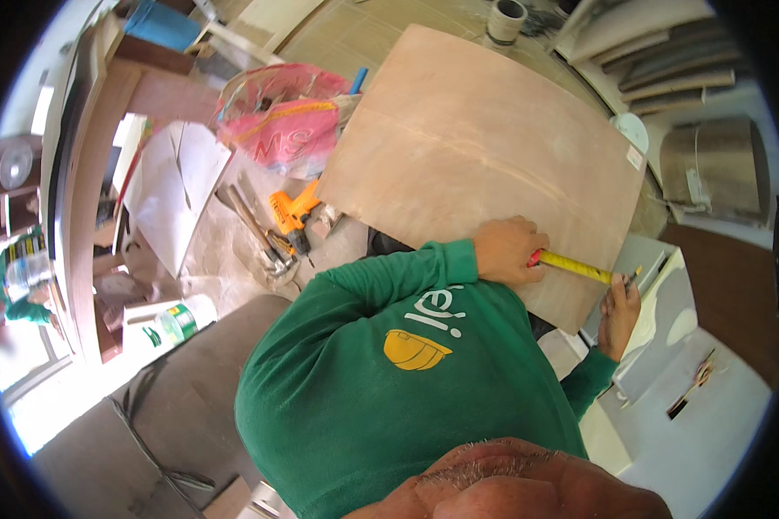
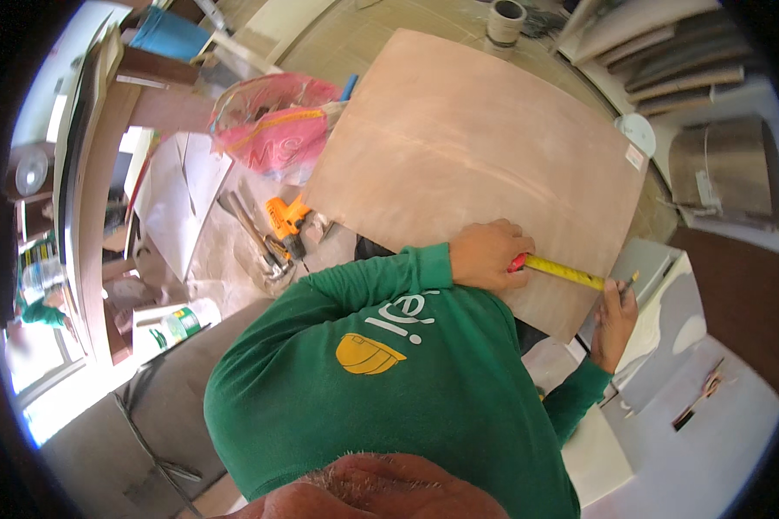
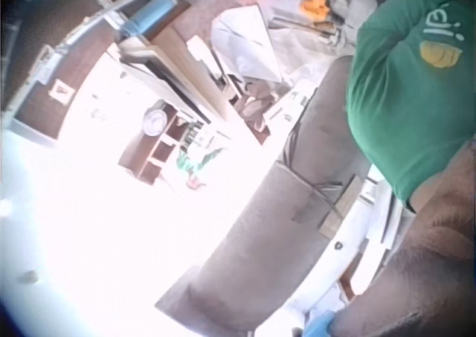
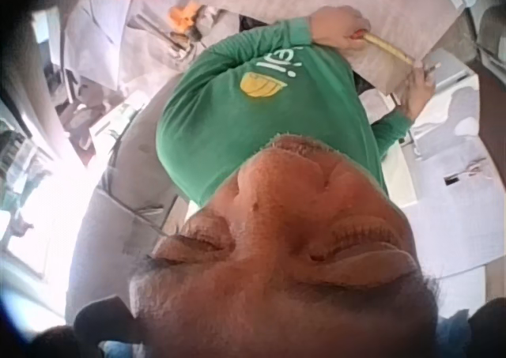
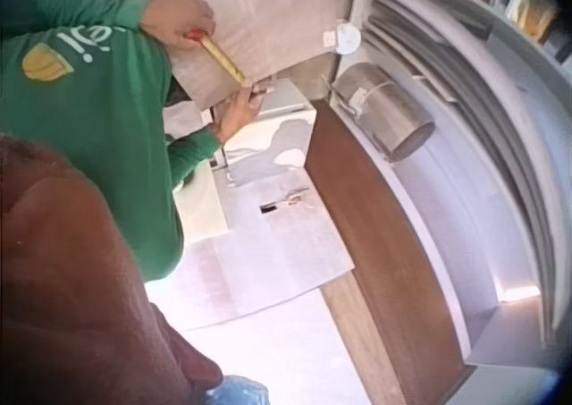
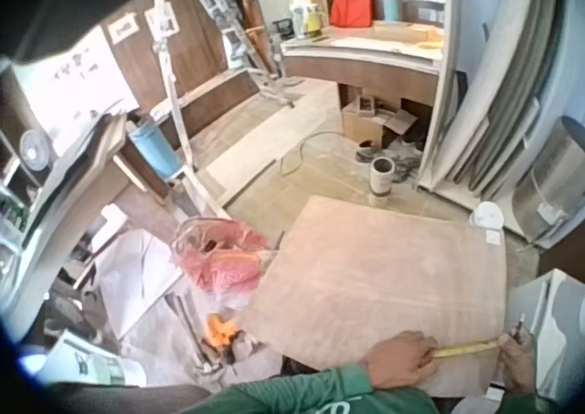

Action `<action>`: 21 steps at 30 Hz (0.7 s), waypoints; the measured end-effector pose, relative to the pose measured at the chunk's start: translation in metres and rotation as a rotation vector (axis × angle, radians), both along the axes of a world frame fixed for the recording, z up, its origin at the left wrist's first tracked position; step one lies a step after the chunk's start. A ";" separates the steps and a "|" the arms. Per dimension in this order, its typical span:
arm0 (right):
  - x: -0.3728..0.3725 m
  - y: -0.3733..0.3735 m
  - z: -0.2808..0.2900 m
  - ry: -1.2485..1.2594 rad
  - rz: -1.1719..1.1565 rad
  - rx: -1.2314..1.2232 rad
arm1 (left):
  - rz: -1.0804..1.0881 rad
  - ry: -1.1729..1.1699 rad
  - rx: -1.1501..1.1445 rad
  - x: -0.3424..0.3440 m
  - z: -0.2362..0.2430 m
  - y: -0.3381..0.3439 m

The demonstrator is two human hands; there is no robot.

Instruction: The person measures a wooden board with a tape measure and marks it with a pencil. They then use a hand saw to cut along the marked line.

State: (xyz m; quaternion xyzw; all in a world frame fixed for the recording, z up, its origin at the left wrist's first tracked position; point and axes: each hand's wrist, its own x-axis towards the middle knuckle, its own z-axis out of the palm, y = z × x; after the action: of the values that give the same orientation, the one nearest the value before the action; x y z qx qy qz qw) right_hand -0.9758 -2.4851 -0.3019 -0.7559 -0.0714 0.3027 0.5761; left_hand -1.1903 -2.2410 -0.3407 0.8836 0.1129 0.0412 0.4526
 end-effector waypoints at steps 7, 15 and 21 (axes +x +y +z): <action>0.029 -0.034 -0.031 0.014 -0.045 -0.095 | 0.002 0.022 0.083 0.015 -0.012 -0.009; 0.022 -0.053 -0.048 0.052 -0.005 -0.137 | 0.020 0.025 0.142 0.013 -0.024 -0.022; -0.010 -0.005 -0.002 0.002 0.104 -0.148 | 0.124 0.132 0.250 -0.013 0.014 0.012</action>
State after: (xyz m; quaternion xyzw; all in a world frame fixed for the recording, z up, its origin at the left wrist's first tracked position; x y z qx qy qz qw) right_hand -0.9862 -2.4903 -0.3039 -0.7914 -0.0875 0.3376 0.5021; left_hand -1.2029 -2.2292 -0.3270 0.9251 0.1908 0.0246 0.3274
